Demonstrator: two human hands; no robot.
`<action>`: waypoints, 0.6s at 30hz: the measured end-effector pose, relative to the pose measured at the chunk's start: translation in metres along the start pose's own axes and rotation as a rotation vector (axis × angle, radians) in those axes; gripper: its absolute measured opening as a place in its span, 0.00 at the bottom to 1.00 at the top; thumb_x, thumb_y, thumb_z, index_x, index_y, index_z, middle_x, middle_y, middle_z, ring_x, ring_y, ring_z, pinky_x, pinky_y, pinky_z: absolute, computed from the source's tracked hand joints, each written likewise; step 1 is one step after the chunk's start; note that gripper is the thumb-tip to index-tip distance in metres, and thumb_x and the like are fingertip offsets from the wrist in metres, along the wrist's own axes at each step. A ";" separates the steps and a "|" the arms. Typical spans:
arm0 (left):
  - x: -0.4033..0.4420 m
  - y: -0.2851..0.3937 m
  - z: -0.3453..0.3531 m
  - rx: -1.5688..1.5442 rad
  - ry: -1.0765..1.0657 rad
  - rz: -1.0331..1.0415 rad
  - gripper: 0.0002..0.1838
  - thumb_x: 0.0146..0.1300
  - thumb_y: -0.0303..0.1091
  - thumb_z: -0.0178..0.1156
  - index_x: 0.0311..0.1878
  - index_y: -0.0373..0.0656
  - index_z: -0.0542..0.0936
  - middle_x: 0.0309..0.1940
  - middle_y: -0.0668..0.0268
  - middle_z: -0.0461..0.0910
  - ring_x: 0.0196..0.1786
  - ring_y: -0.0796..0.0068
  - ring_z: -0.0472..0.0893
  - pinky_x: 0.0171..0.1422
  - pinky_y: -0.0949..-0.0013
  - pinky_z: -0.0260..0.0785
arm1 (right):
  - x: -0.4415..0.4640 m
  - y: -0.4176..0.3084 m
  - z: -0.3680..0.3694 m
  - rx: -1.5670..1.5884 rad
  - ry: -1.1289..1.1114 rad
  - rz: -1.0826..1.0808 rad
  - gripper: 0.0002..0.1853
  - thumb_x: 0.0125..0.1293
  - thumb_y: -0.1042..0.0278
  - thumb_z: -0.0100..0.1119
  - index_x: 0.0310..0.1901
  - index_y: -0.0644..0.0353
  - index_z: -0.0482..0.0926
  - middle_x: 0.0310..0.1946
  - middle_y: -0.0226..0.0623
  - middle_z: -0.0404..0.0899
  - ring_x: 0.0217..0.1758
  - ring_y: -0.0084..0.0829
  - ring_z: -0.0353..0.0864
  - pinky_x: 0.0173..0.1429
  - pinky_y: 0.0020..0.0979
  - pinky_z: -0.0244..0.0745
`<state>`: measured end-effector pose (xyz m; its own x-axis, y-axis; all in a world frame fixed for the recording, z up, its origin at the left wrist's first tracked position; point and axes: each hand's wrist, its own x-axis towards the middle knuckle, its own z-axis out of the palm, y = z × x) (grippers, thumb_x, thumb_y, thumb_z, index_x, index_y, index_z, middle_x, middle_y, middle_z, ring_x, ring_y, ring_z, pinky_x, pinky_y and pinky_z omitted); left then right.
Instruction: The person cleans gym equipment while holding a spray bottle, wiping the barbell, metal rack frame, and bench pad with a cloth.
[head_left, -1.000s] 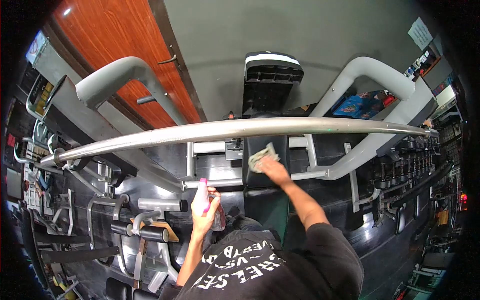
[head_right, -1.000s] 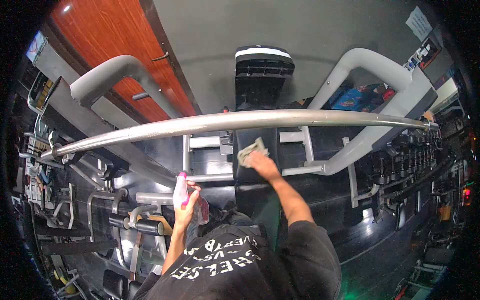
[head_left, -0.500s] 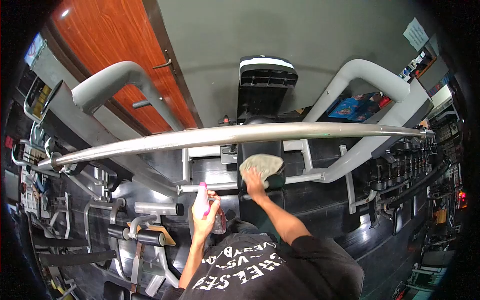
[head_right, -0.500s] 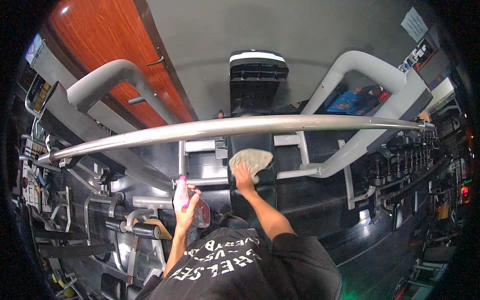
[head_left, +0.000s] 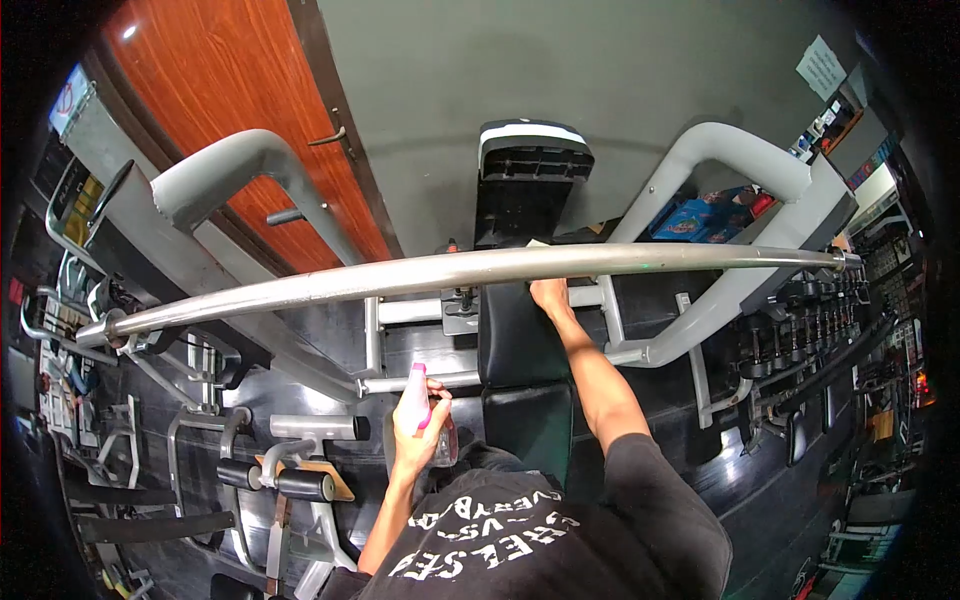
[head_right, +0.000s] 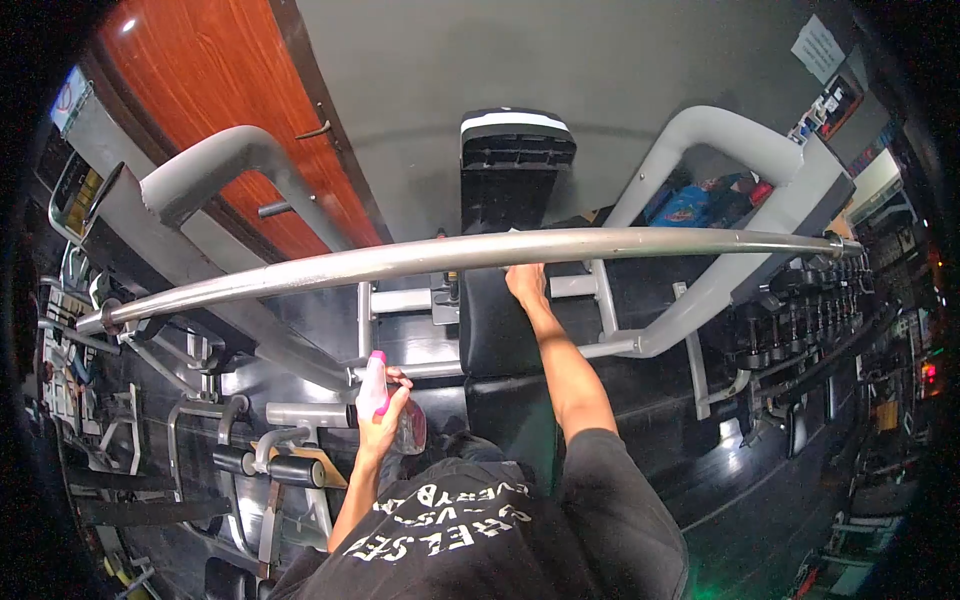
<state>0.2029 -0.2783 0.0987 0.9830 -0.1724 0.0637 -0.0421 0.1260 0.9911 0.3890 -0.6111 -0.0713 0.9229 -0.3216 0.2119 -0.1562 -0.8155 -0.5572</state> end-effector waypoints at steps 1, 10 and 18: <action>-0.001 0.000 -0.003 0.016 0.001 -0.017 0.14 0.62 0.21 0.58 0.51 0.35 0.71 0.37 0.66 0.76 0.31 0.83 0.76 0.32 0.78 0.71 | 0.003 -0.002 0.008 0.000 -0.007 0.069 0.24 0.64 0.60 0.50 0.60 0.62 0.69 0.61 0.54 0.67 0.65 0.55 0.62 0.67 0.44 0.59; -0.008 0.003 -0.019 -0.044 0.195 -0.056 0.14 0.62 0.21 0.58 0.51 0.35 0.71 0.35 0.65 0.77 0.27 0.82 0.76 0.30 0.77 0.72 | -0.030 -0.017 0.045 -0.083 0.218 -0.070 0.22 0.58 0.69 0.58 0.55 0.65 0.73 0.55 0.54 0.73 0.61 0.52 0.67 0.65 0.50 0.58; 0.012 -0.006 -0.014 -0.125 0.121 -0.072 0.13 0.62 0.21 0.58 0.49 0.35 0.72 0.34 0.66 0.77 0.27 0.83 0.76 0.30 0.78 0.71 | -0.175 -0.005 0.045 -0.117 -0.162 -0.485 0.30 0.49 0.78 0.56 0.59 0.52 0.73 0.60 0.43 0.71 0.66 0.46 0.66 0.70 0.43 0.60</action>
<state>0.2172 -0.2677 0.0919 0.9973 -0.0673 -0.0286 0.0439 0.2393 0.9699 0.2441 -0.5289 -0.1415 0.9399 0.1776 0.2917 0.2734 -0.9033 -0.3307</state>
